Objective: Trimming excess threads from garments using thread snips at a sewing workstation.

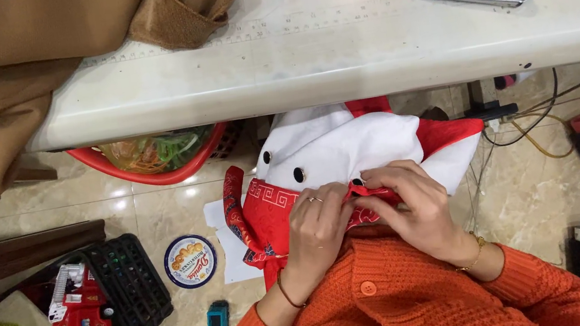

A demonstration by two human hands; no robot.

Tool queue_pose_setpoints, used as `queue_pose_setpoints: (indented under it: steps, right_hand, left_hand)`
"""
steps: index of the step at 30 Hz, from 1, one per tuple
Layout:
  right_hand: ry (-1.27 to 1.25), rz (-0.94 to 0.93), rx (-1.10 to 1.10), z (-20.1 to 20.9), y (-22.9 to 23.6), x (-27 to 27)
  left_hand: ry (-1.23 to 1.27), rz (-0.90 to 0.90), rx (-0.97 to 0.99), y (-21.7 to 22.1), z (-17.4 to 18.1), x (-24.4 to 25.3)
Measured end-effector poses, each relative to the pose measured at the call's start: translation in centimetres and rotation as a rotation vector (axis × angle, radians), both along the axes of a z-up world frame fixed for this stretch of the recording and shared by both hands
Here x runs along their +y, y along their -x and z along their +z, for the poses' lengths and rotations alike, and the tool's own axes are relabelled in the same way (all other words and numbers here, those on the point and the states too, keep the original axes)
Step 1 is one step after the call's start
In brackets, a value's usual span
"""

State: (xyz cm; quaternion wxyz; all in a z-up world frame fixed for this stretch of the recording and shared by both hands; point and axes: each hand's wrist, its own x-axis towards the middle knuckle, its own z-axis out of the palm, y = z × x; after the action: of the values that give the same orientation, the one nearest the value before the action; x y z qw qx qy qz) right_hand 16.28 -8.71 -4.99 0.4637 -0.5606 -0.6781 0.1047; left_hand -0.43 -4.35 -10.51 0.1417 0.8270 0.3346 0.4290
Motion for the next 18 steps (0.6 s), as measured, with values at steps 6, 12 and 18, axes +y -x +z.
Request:
queue_pose_setpoints:
  steps: [6,12,18]
  right_hand:
    - [0.013,-0.036,0.066,-1.1,-0.1,-0.3]
    - [-0.045,-0.045,0.051,-1.6,0.2,-0.2]
    - [-0.099,0.014,0.045,-1.2,0.7,0.3]
  left_hand:
    - [-0.051,0.015,-0.004,-0.8,0.6,0.2]
    - [-0.048,0.005,-0.067,-1.3,0.4,0.3]
    - [-0.008,-0.047,-0.084,-1.8,-0.7,-0.3]
